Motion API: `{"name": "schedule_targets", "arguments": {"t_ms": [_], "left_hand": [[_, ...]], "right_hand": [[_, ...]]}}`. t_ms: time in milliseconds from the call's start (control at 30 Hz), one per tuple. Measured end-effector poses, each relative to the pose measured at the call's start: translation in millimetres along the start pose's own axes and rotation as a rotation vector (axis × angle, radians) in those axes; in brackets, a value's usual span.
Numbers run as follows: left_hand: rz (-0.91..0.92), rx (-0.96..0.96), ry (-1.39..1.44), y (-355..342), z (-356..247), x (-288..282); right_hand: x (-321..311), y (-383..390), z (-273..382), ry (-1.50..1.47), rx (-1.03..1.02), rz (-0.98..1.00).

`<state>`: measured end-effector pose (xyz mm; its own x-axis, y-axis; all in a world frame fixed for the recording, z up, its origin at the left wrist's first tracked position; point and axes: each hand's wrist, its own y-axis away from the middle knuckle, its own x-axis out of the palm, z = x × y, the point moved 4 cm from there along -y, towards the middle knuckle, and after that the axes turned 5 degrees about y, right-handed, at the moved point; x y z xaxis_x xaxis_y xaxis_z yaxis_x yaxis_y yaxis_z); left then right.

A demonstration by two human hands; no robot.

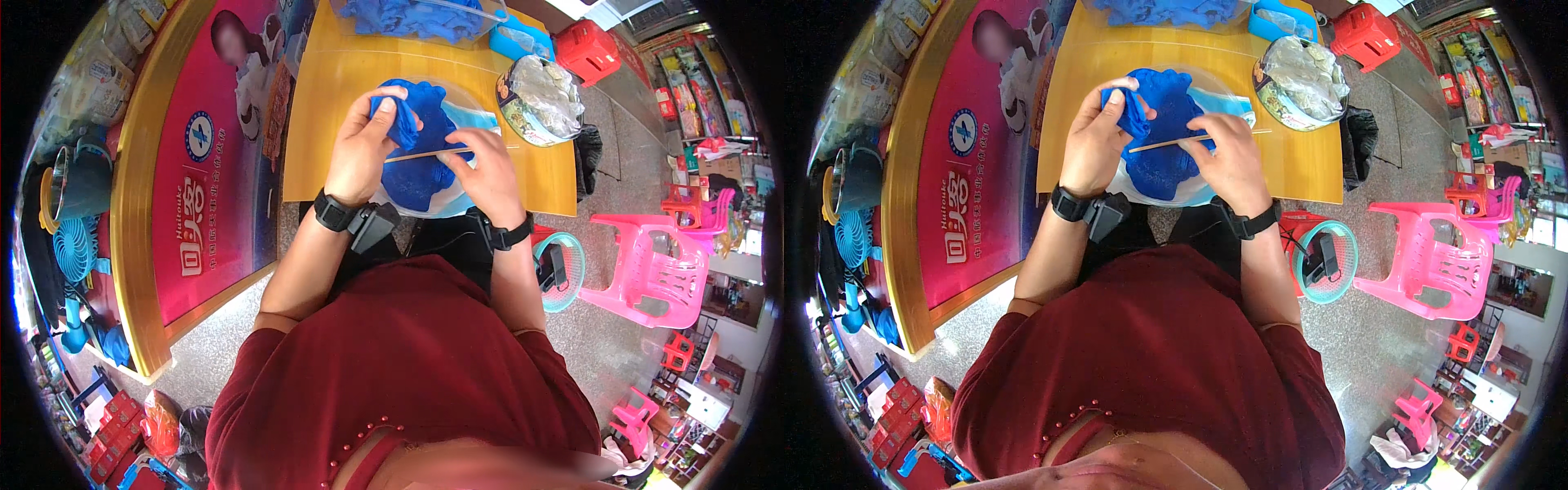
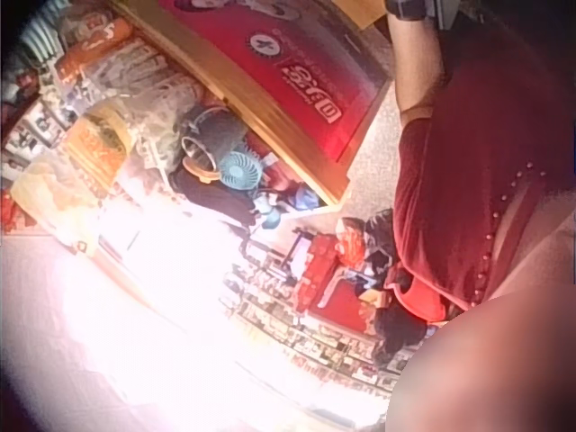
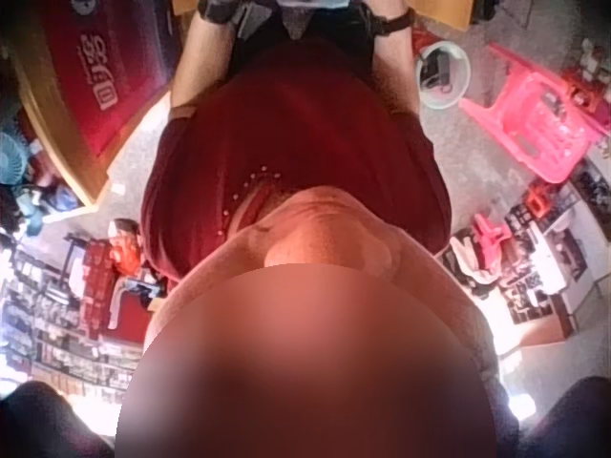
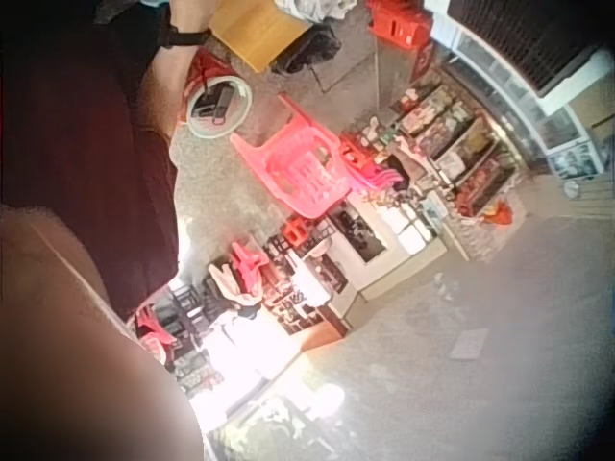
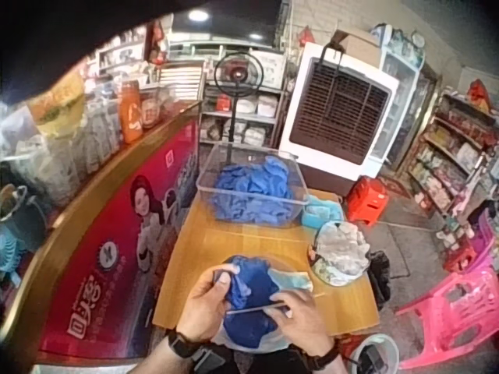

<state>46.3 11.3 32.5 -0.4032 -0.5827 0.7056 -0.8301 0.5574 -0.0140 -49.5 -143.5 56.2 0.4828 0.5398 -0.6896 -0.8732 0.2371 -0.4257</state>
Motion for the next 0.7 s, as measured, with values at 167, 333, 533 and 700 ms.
{"name": "schedule_targets", "arguments": {"t_ms": [167,333,533,700], "left_hand": [[0.005,-0.009,0.087,-3,-8,-1],[-0.081,0.154,-0.164,-6,-17,-10],[-0.152,0.286,-0.470,-6,-17,-16],[-0.084,0.322,-0.509,-6,-16,-12]], "right_hand": [[10,14,-20,0.257,-0.054,0.177],[-5,12,-11,0.139,0.123,0.000],[-15,9,23,-0.112,0.092,0.050],[-10,10,22,-0.087,0.104,0.037]]}}
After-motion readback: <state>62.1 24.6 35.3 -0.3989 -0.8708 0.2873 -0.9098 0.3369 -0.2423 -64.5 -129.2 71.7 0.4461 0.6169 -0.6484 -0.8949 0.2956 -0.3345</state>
